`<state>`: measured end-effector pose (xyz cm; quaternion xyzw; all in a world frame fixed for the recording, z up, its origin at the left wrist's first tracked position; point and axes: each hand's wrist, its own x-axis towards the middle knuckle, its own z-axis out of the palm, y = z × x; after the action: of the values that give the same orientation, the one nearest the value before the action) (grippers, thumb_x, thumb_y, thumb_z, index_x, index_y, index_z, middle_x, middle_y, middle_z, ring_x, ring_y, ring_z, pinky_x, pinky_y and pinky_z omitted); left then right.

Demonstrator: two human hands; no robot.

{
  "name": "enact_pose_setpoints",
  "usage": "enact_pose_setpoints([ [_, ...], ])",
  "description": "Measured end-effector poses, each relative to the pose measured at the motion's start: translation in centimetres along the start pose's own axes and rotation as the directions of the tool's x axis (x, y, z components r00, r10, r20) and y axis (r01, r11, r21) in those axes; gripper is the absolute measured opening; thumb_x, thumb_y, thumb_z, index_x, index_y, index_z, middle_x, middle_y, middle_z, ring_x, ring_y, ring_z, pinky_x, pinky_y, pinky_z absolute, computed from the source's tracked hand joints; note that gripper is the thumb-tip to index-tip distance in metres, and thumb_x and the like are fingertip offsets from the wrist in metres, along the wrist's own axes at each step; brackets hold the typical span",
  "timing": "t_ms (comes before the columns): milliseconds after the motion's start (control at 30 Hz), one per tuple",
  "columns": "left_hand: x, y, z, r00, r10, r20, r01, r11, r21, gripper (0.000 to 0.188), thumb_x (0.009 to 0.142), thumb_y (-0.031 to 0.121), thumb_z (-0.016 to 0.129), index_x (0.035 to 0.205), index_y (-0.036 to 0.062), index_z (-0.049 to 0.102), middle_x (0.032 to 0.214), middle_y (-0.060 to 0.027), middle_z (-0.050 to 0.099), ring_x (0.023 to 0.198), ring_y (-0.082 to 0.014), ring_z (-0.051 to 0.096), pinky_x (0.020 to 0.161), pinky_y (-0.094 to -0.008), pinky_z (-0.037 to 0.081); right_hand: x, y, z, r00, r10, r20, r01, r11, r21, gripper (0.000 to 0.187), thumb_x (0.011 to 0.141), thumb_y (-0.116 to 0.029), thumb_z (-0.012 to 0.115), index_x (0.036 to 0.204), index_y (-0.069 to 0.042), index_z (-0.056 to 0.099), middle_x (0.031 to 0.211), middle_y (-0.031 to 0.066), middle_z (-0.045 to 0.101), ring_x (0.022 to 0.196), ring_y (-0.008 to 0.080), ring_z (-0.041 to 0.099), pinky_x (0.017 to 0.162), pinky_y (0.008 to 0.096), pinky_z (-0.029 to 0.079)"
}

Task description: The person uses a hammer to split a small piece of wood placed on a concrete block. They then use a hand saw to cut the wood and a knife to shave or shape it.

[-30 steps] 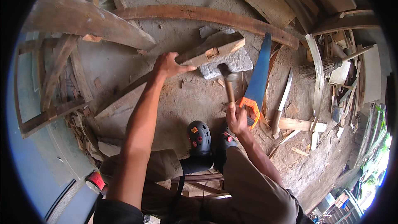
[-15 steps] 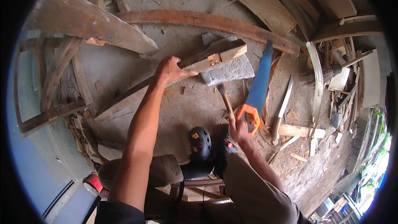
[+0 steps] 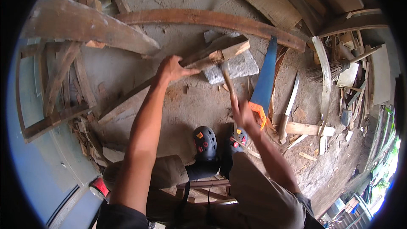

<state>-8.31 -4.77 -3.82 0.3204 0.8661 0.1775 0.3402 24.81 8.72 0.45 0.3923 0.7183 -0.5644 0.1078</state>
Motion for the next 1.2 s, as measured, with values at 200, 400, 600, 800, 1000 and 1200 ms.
enact_pose_setpoints([
  [200, -1.5, 3.2, -1.6, 0.984, 0.043, 0.175, -0.012, 0.984, -0.177, 0.122, 0.047, 0.077, 0.083, 0.121, -0.0165, 0.062, 0.119, -0.0338, 0.065, 0.113, -0.0384, 0.066, 0.098, -0.0423, 0.053, -5.6, -0.7, 0.1, 0.985, -0.039, -0.170, 0.081, 0.965, 0.248, 0.066, 0.106, -0.058, 0.034, 0.062, -0.010, 0.045, 0.055, -0.0018, 0.045, 0.046, 0.0102, 0.044, 0.040, 0.0297, 0.032],
  [400, -1.6, 2.5, -1.0, 1.000, -0.027, -0.006, 0.028, 0.998, 0.058, 0.117, 0.048, 0.076, 0.084, 0.120, -0.0149, 0.064, 0.118, -0.0333, 0.066, 0.113, -0.0388, 0.066, 0.098, -0.0420, 0.052, -0.7, -10.8, -3.0, 0.853, -0.407, -0.327, 0.522, 0.697, 0.492, 0.058, 0.108, -0.052, 0.033, 0.075, -0.006, 0.047, 0.059, -0.0043, 0.044, 0.051, 0.0069, 0.039, 0.045, 0.0273, 0.031],
  [600, -0.9, 2.2, -0.8, 0.998, 0.038, 0.055, -0.037, 0.999, -0.006, 0.118, 0.048, 0.076, 0.083, 0.120, -0.0157, 0.063, 0.118, -0.0332, 0.066, 0.114, -0.0390, 0.066, 0.099, -0.0427, 0.052, -1.9, 0.3, 0.4, 0.962, -0.265, -0.064, 0.262, 0.963, -0.058, 0.060, 0.107, -0.045, 0.042, 0.078, 0.006, 0.054, 0.059, 0.0171, 0.049, 0.053, 0.0176, 0.049, 0.048, 0.0415, 0.040],
  [800, -1.4, 1.2, -0.3, 0.999, -0.020, -0.030, 0.018, 0.998, -0.057, 0.121, 0.049, 0.070, 0.087, 0.132, -0.0124, 0.056, 0.130, -0.0311, 0.061, 0.123, -0.0386, 0.061, 0.104, -0.0432, 0.049, -6.0, -1.2, 0.0, 0.993, -0.082, -0.088, 0.095, 0.983, 0.155, 0.063, 0.106, -0.051, 0.039, 0.080, 0.003, 0.055, 0.060, 0.0065, 0.046, 0.060, 0.0139, 0.048, 0.054, 0.0374, 0.042],
  [1000, -0.9, 2.7, -2.2, 0.998, 0.004, 0.057, 0.000, 0.998, -0.066, 0.113, 0.051, 0.066, 0.089, 0.126, -0.0129, 0.061, 0.123, -0.0306, 0.065, 0.117, -0.0376, 0.064, 0.101, -0.0408, 0.050, -0.4, -8.3, -2.5, 0.872, -0.425, -0.244, 0.489, 0.793, 0.364, 0.057, 0.107, -0.048, 0.040, 0.081, 0.000, 0.055, 0.059, 0.0038, 0.046, 0.056, 0.0128, 0.046, 0.052, 0.0344, 0.040],
  [1200, 0.1, 1.6, -1.0, 1.000, 0.023, 0.015, -0.022, 0.997, -0.076, 0.121, 0.046, 0.077, 0.085, 0.123, -0.0145, 0.062, 0.122, -0.0318, 0.065, 0.116, -0.0379, 0.065, 0.099, -0.0425, 0.051, 0.2, -1.2, -0.2, 0.989, -0.130, -0.069, 0.120, 0.984, -0.133, 0.059, 0.104, -0.045, 0.047, 0.078, 0.007, 0.058, 0.065, 0.0288, 0.057, 0.058, 0.0354, 0.061, 0.060, 0.0498, 0.045],
])
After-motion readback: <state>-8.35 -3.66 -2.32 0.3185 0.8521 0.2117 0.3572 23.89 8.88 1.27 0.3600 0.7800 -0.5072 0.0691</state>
